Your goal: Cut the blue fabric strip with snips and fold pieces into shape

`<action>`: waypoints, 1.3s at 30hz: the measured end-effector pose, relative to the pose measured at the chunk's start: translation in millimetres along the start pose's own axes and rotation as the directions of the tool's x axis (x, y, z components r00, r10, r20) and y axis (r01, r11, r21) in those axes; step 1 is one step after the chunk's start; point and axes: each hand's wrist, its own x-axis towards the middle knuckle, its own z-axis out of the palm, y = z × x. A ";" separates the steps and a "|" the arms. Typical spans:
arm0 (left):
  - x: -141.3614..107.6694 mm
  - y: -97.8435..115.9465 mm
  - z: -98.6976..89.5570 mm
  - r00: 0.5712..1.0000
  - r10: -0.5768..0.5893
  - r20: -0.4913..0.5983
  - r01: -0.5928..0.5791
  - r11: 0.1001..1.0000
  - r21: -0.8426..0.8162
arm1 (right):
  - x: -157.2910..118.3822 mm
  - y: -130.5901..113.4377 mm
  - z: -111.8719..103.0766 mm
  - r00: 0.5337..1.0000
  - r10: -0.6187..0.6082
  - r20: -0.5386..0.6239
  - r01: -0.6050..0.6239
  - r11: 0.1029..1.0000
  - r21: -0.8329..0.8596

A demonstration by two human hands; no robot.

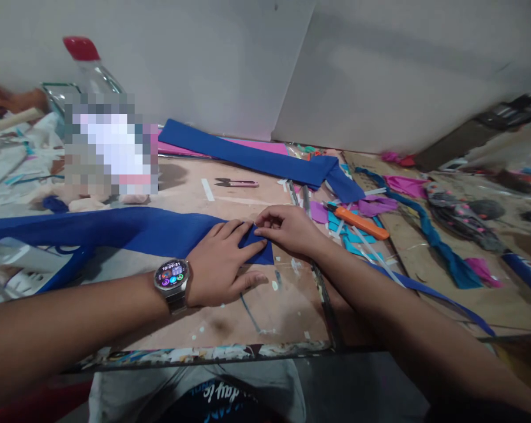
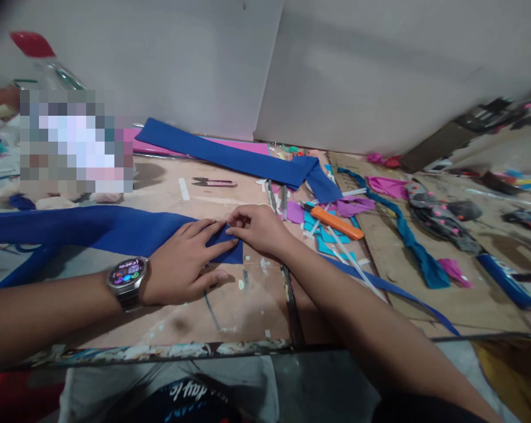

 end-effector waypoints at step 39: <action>-4.8 -0.7 8.0 0.999 -0.044 -0.028 0.045 0.998 0.034 | -2.5 0.1 -0.4 1.000 -0.021 0.019 0.022 0.996 -0.082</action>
